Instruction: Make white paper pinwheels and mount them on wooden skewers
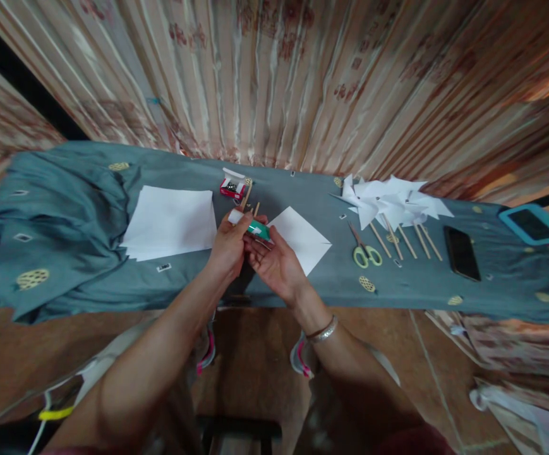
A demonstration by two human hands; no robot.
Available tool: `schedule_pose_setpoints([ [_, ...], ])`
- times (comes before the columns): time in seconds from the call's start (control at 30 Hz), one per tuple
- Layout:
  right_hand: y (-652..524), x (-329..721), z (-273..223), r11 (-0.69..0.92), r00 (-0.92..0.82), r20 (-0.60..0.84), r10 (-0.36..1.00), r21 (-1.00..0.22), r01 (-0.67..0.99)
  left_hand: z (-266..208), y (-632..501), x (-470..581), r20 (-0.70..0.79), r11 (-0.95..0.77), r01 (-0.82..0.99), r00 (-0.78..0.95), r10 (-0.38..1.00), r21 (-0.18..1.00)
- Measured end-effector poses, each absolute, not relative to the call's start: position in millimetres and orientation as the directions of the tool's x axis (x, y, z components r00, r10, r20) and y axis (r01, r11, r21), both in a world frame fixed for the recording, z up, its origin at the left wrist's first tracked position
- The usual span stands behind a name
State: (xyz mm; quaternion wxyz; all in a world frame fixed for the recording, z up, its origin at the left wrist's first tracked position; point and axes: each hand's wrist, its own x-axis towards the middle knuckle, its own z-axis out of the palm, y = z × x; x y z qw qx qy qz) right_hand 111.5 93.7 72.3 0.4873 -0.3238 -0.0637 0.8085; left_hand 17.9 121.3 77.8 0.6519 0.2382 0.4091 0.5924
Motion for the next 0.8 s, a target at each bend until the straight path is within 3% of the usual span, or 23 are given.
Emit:
schedule_pose_setpoints([
  [0.1, 89, 109, 67, -0.564, -0.358, -0.455, 0.816, -0.487, -0.667, 83, 124, 8, -0.243, 0.185, -0.446, -0.075, 0.967, 0.876],
  [0.23, 80, 121, 63, -0.543, -0.349, -0.421, 0.837, -0.716, -0.439, 92, 134, -17, -0.188, 0.149, -0.206, -0.185, 0.965, 0.967],
  [0.33, 81, 151, 64, -0.347, -0.221, -0.306, 0.926, -0.919, -0.184, 92, 142, -39, -0.140, 0.154, 0.048, -0.215, 0.967, 0.987],
  [0.4, 84, 179, 65, -0.163, -0.093, -0.168, 0.981, -0.985, 0.059, 87, 145, -51, -0.146, 0.181, 0.195, -0.181, 0.972, 0.964],
  [0.47, 87, 207, 65, -0.036, 0.017, -0.032, 0.999, -0.932, 0.360, 81, 147, -59, -0.131, 0.169, 0.374, -0.125, 0.984, 0.912],
  [0.57, 87, 238, 61, 0.067, 0.020, 0.121, 0.992, -0.668, 0.741, 76, 151, -64, -0.065, 0.100, 0.673, -0.077, 0.995, 0.733],
  [0.67, 81, 253, 57, 0.210, -0.138, 0.177, 0.975, -0.511, 0.834, 76, 152, -63, -0.041, 0.055, 0.825, -0.039, 0.998, 0.563],
  [0.8, 71, 259, 58, 0.283, -0.271, 0.100, 0.957, -0.516, 0.808, 77, 150, -61, 0.003, -0.068, 0.906, 0.074, 0.997, 0.417],
])
